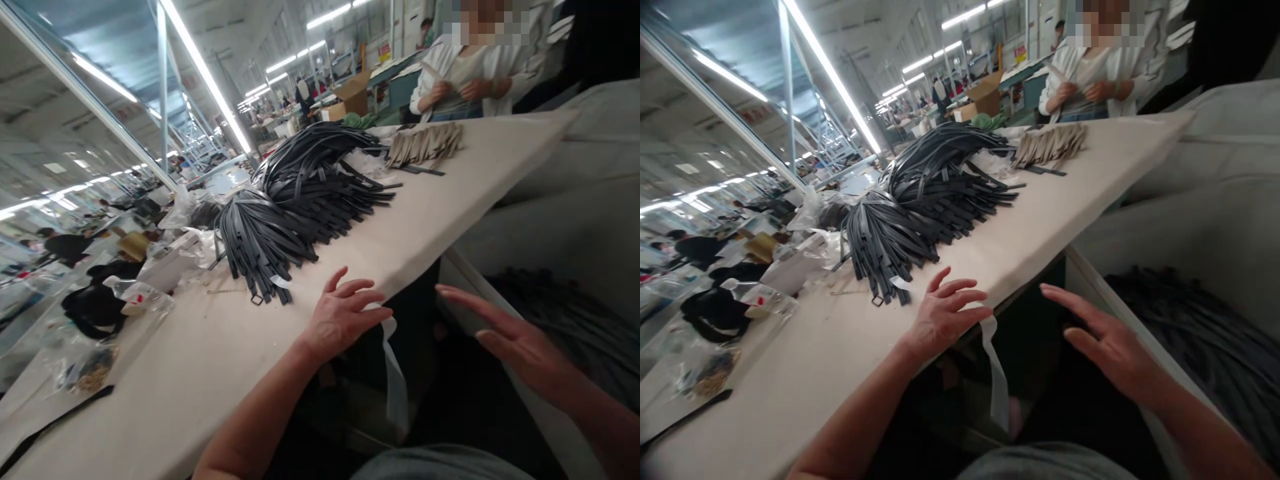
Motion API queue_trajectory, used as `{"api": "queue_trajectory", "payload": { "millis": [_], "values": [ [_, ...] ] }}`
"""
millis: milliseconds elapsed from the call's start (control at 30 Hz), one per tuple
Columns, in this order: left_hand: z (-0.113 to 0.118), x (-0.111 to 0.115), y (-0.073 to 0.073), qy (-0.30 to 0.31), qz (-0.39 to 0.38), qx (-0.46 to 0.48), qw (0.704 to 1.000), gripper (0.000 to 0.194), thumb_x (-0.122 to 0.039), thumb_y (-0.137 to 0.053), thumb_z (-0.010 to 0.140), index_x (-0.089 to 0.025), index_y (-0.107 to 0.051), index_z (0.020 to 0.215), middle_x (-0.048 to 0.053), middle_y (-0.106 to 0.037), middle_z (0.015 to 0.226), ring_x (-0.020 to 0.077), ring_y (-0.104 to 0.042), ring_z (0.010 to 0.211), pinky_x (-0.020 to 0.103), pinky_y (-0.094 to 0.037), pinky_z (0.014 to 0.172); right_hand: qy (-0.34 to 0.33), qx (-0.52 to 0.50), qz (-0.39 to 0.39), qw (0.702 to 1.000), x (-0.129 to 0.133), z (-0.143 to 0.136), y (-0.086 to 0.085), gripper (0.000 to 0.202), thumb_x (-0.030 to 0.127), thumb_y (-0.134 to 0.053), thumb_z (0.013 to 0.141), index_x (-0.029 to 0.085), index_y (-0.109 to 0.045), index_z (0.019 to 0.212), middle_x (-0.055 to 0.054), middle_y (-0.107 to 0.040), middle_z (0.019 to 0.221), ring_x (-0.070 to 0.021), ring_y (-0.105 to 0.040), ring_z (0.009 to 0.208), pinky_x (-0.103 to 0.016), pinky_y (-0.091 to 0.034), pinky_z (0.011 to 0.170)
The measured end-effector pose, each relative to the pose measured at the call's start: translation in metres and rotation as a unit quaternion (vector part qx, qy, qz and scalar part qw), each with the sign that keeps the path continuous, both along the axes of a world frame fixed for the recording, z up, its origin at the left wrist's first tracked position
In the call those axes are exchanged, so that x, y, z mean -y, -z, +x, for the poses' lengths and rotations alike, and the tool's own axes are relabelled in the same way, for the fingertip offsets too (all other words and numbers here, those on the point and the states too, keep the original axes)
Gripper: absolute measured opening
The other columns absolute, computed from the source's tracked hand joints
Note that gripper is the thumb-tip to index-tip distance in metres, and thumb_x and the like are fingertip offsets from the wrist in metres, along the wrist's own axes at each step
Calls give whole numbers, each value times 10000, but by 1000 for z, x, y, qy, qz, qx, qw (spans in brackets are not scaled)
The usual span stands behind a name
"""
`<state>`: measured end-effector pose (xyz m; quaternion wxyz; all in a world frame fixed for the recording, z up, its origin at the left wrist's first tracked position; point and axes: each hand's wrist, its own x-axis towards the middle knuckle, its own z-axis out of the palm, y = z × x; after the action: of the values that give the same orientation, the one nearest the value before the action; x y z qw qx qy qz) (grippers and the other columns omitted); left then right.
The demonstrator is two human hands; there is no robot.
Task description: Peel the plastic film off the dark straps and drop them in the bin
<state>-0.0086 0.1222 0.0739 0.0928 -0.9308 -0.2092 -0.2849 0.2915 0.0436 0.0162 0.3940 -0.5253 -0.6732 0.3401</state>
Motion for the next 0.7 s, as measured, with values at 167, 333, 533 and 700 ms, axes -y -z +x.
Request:
{"api": "queue_trajectory", "payload": {
  "millis": [167,333,533,700],
  "values": [
    [41,-1,-2,62,-17,8,998,190,-319,-546,958,-383,-714,1018,-77,-723,1177,136,-567,1217,391,-139,1215,-212,-136,-126,960,3,-33,-15,648,702,-439,892,222,-630,1283,-113,-639,1304,-349,-560,1214,-511,-397,1078],
    [66,-4,7,6,-128,56,990,238,-314,-620,907,-325,-668,1140,-8,-685,1251,185,-587,1183,412,-322,1131,-157,-242,-219,932,25,-42,-8,382,527,-592,904,190,-772,909,-77,-760,899,-236,-685,857,-347,-536,811],
    [57,33,37,-184,-409,116,886,207,-383,-627,875,-208,-735,856,27,-743,820,203,-679,798,318,-508,763,82,-319,-195,924,26,-37,-7,461,599,-690,801,161,-776,915,-88,-738,777,-165,-621,633,-238,-481,522],
    [55,72,60,-86,-603,136,781,322,-430,-700,810,-203,-751,1034,38,-771,1005,200,-690,882,262,-495,764,109,-344,-182,915,17,-52,-5,435,602,-715,774,187,-777,889,-82,-746,830,-204,-668,762,-243,-512,574]
  ]
}}
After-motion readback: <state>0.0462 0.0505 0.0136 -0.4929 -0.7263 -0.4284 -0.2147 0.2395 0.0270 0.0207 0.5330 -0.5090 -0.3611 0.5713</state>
